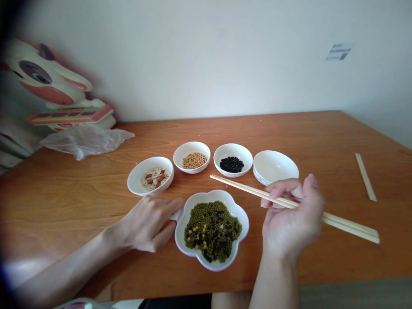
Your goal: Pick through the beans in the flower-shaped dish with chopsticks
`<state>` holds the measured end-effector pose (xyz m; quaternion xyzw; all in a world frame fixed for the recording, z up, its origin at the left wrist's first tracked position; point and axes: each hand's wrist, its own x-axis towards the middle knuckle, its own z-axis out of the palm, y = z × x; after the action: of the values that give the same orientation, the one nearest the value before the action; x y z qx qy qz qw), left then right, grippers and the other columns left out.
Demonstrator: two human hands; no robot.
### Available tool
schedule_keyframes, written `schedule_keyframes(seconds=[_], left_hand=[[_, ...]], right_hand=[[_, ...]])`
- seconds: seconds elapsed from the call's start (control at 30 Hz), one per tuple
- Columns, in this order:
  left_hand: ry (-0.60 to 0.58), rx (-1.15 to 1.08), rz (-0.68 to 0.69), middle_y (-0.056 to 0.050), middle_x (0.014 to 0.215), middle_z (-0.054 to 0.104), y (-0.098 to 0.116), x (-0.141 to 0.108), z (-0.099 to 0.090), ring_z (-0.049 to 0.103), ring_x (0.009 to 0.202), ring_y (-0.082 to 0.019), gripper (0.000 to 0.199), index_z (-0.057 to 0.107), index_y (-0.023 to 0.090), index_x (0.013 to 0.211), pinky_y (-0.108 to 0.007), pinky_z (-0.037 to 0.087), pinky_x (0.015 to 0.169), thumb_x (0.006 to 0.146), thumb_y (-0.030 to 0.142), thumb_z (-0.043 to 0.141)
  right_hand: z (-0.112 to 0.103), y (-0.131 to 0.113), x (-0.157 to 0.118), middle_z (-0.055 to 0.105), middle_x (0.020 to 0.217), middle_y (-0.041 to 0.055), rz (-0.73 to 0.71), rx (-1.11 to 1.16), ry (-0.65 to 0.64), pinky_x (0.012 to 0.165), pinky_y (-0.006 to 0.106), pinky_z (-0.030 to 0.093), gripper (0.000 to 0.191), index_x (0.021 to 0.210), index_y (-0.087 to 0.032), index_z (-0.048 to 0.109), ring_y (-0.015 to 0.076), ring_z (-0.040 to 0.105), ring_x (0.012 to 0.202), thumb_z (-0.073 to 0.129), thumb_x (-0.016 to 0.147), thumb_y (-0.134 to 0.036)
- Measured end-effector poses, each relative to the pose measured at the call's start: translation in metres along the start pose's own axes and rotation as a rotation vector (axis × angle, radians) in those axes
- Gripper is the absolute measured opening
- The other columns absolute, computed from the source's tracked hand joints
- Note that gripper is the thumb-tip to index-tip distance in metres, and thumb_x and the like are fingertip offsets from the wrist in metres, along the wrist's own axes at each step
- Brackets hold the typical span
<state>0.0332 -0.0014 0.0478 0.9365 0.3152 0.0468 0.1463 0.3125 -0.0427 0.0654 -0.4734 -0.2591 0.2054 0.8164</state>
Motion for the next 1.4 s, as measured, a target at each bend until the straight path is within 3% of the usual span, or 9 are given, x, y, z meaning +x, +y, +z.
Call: schedule_keyframes(seconds=[0.13, 0.33, 0.5, 0.63, 0.73, 0.87, 1.0, 1.2, 1.4], left_hand=[[0.019, -0.042, -0.103, 0.000, 0.066, 0.058, -0.002, -0.003, 0.000, 0.047, 0.054, -0.017, 0.003, 0.046, 0.022, 0.081, -0.032, 0.025, 0.055, 0.084, 0.022, 0.048], [0.038, -0.096, -0.113, 0.001, 0.062, 0.052, -0.005, -0.002, -0.001, 0.039, 0.054, -0.014, 0.010, 0.042, 0.022, 0.074, -0.031, 0.022, 0.056, 0.081, 0.022, 0.049], [0.019, -0.123, -0.137, 0.001, 0.065, 0.056, -0.005, -0.002, -0.003, 0.042, 0.056, -0.014, 0.009, 0.045, 0.021, 0.074, -0.031, 0.023, 0.057, 0.082, 0.023, 0.049], [0.023, -0.111, -0.131, 0.000, 0.065, 0.058, -0.005, -0.004, -0.004, 0.044, 0.057, -0.014, 0.010, 0.046, 0.021, 0.074, -0.031, 0.023, 0.058, 0.082, 0.023, 0.049], [0.030, -0.112, -0.125, 0.001, 0.065, 0.057, -0.005, -0.005, -0.003, 0.044, 0.057, -0.014, 0.009, 0.046, 0.021, 0.074, -0.030, 0.023, 0.057, 0.082, 0.022, 0.049], [0.038, -0.109, -0.121, 0.001, 0.065, 0.057, -0.005, -0.005, -0.001, 0.043, 0.056, -0.014, 0.008, 0.047, 0.021, 0.073, -0.030, 0.024, 0.057, 0.080, 0.023, 0.050], [0.051, -0.095, -0.116, 0.000, 0.066, 0.058, -0.006, -0.005, 0.001, 0.044, 0.057, -0.015, 0.005, 0.051, 0.020, 0.075, -0.031, 0.024, 0.057, 0.080, 0.023, 0.050], [0.080, -0.097, -0.099, 0.002, 0.061, 0.051, -0.006, -0.005, 0.002, 0.035, 0.054, -0.013, 0.011, 0.043, 0.021, 0.071, -0.030, 0.021, 0.055, 0.078, 0.023, 0.051], [0.095, -0.106, -0.083, 0.003, 0.061, 0.049, -0.006, -0.004, 0.001, 0.035, 0.055, -0.013, 0.010, 0.042, 0.021, 0.072, -0.030, 0.022, 0.055, 0.077, 0.022, 0.051]], right_hand=[[-0.001, 0.000, -0.001, 0.046, 0.041, -0.0007, -0.014, -0.027, -0.045, 0.045, 0.032, 0.033, 0.061, 0.045, -0.022, 0.055, 0.0131, 0.047, 0.037, 0.041, 0.101, -0.039], [-0.008, -0.009, -0.006, 0.043, 0.037, 0.0013, 0.097, -0.221, -0.517, 0.046, 0.031, 0.034, 0.076, 0.042, -0.022, 0.053, 0.0123, 0.047, 0.040, 0.035, 0.103, -0.064], [-0.006, -0.005, -0.015, 0.054, 0.044, 0.0023, 0.205, -0.318, -0.688, 0.052, 0.030, 0.040, 0.072, 0.047, -0.021, 0.060, 0.0125, 0.054, 0.047, 0.041, 0.104, -0.062], [-0.004, 0.001, -0.017, 0.060, 0.051, 0.0017, 0.124, -0.426, -0.621, 0.056, 0.030, 0.042, 0.068, 0.053, -0.022, 0.064, 0.0119, 0.057, 0.053, 0.042, 0.105, -0.060], [-0.005, 0.000, -0.017, 0.059, 0.050, 0.0014, 0.090, -0.365, -0.551, 0.057, 0.030, 0.041, 0.069, 0.052, -0.022, 0.063, 0.0126, 0.057, 0.053, 0.040, 0.105, -0.059], [-0.005, -0.005, -0.019, 0.054, 0.044, 0.0008, 0.136, -0.246, -0.694, 0.056, 0.031, 0.041, 0.071, 0.048, -0.022, 0.060, 0.0124, 0.055, 0.048, 0.037, 0.107, -0.055], [0.001, -0.001, -0.022, 0.061, 0.052, 0.0007, 0.100, -0.419, -0.795, 0.056, 0.029, 0.042, 0.066, 0.054, -0.021, 0.063, 0.0109, 0.057, 0.052, 0.041, 0.108, -0.053], [0.000, -0.002, -0.020, 0.055, 0.046, 0.0023, 0.016, -0.375, -0.551, 0.053, 0.032, 0.039, 0.072, 0.048, -0.022, 0.060, 0.0130, 0.055, 0.050, 0.038, 0.106, -0.058], [-0.018, -0.025, -0.015, 0.039, 0.037, -0.0001, -0.013, -0.340, -0.435, 0.049, 0.035, 0.028, 0.071, 0.042, -0.022, 0.051, 0.0108, 0.040, 0.039, 0.039, 0.106, -0.050]])
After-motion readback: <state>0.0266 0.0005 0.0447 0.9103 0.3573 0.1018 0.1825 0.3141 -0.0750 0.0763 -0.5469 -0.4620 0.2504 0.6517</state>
